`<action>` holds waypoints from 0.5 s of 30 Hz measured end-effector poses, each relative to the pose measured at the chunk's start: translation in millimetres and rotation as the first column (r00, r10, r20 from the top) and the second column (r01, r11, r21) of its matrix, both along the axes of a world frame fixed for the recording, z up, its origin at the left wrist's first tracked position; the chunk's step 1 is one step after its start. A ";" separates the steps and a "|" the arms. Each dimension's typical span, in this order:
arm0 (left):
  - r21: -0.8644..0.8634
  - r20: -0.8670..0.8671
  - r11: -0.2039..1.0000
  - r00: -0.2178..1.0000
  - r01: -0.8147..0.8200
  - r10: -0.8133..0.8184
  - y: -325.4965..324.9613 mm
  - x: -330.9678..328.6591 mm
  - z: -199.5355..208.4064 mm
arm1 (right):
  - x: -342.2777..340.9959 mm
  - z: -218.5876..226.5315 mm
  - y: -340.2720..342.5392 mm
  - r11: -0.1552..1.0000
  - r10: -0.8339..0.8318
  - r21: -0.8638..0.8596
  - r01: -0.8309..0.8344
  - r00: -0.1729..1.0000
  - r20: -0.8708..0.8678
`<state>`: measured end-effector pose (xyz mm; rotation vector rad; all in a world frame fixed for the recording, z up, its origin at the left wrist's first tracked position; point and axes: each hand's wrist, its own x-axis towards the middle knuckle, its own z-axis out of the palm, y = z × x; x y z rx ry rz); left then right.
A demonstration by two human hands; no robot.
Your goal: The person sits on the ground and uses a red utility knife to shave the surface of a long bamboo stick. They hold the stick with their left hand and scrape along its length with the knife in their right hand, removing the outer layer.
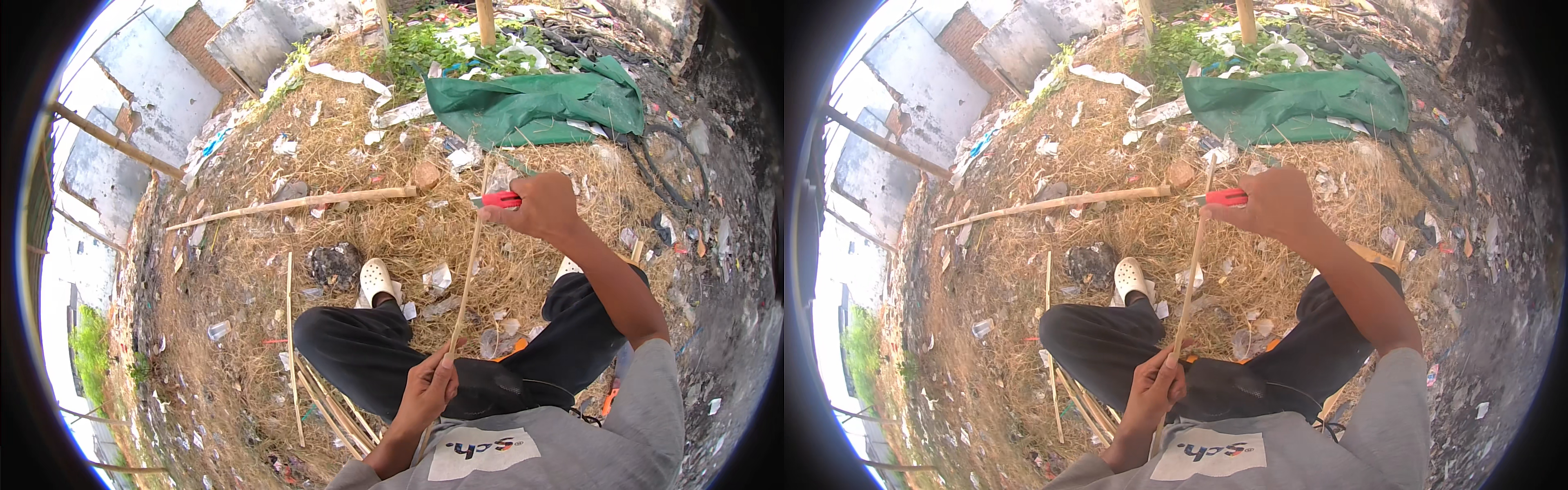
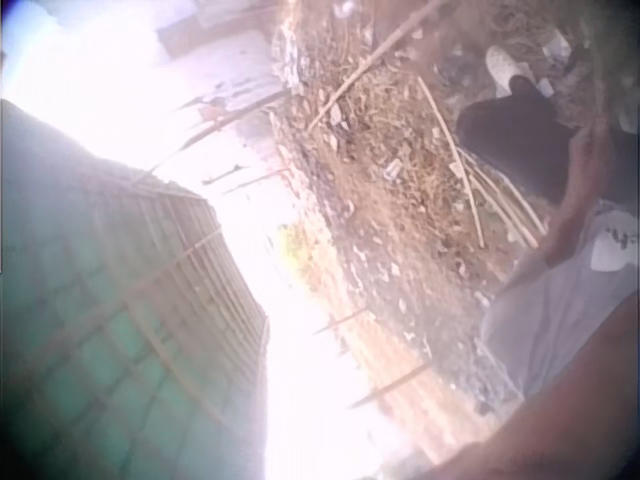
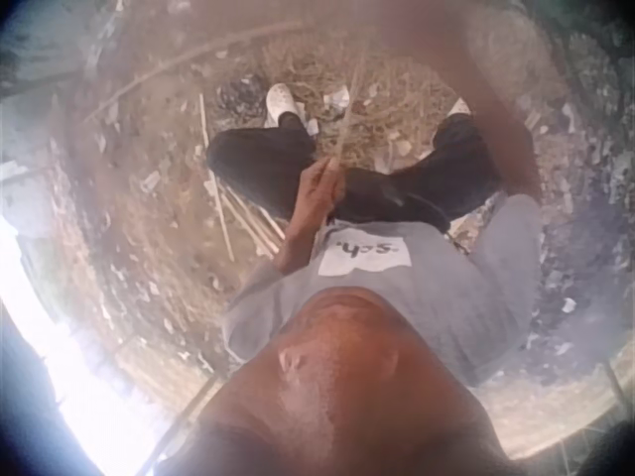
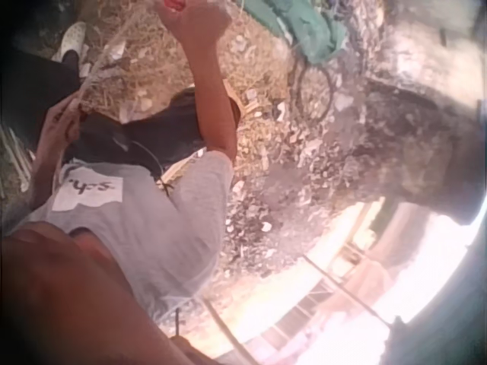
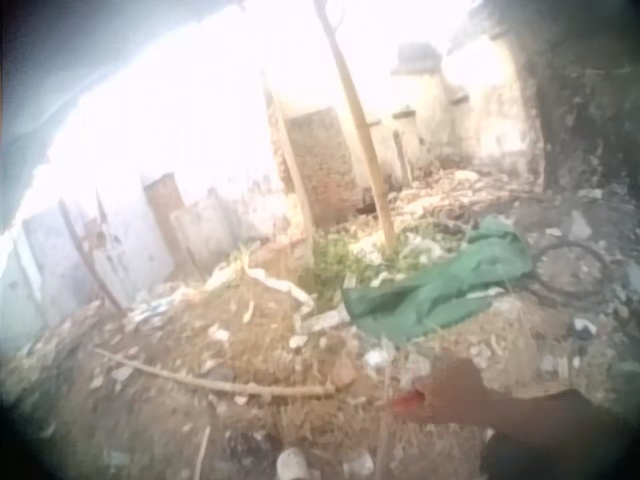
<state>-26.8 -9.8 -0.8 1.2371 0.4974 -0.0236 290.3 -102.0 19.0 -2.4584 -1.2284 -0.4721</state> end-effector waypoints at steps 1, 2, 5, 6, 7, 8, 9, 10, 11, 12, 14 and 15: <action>0.010 0.001 1.000 1.000 -0.028 0.028 2.0 -0.1 -3.3 | -23.6 -7.1 1.3 0.992 0.125 0.011 -0.124 0.991 -0.040; 0.019 0.006 0.998 0.999 -0.052 0.051 4.5 3.3 -4.7 | -46.6 -11.3 2.7 0.970 0.242 0.024 -0.241 0.967 -0.074; 0.075 0.021 0.990 0.993 -0.121 0.120 8.9 11.3 -4.5 | -71.0 -19.8 4.3 0.918 0.396 0.050 -0.395 0.917 -0.036; 0.094 0.033 0.988 0.992 -0.126 0.124 8.6 11.4 -7.3 | -64.6 -18.6 3.3 0.931 0.365 0.014 -0.365 0.931 -0.005; 0.118 0.047 0.984 0.990 -0.137 0.132 8.2 11.6 -7.9 | -53.5 -15.4 4.7 0.958 0.285 0.033 -0.284 0.958 -0.024; 0.141 0.042 0.982 0.992 -0.127 0.122 6.6 9.1 -8.5 | -40.1 -11.7 6.2 0.978 0.203 0.050 -0.201 0.978 -0.045; 0.160 0.042 0.980 0.993 -0.115 0.109 3.3 6.0 -10.4 | -25.5 -7.2 5.4 0.992 0.117 0.060 -0.113 0.991 -0.062; 0.179 0.042 0.978 0.994 -0.104 0.098 1.4 4.1 -11.9 | -11.9 -8.1 5.9 0.997 0.065 0.043 -0.067 0.997 0.031; 0.187 0.050 0.975 0.992 -0.122 0.114 1.3 3.9 -13.9 | -16.3 -10.2 3.1 0.991 0.130 0.034 -0.129 0.991 -0.012; 0.201 0.058 0.968 0.988 -0.153 0.144 3.6 3.1 -18.2 | -29.9 -13.5 5.9 0.978 0.207 0.034 -0.205 0.977 -0.056; 0.204 0.065 0.966 0.987 -0.156 0.146 5.9 9.1 -16.7 | -62.8 -20.9 3.8 0.936 0.351 0.038 -0.349 0.931 -0.101; 0.204 0.048 0.968 0.989 -0.148 0.142 8.0 9.2 -12.2 | -66.1 -22.0 5.6 0.931 0.365 0.037 -0.363 0.928 -0.078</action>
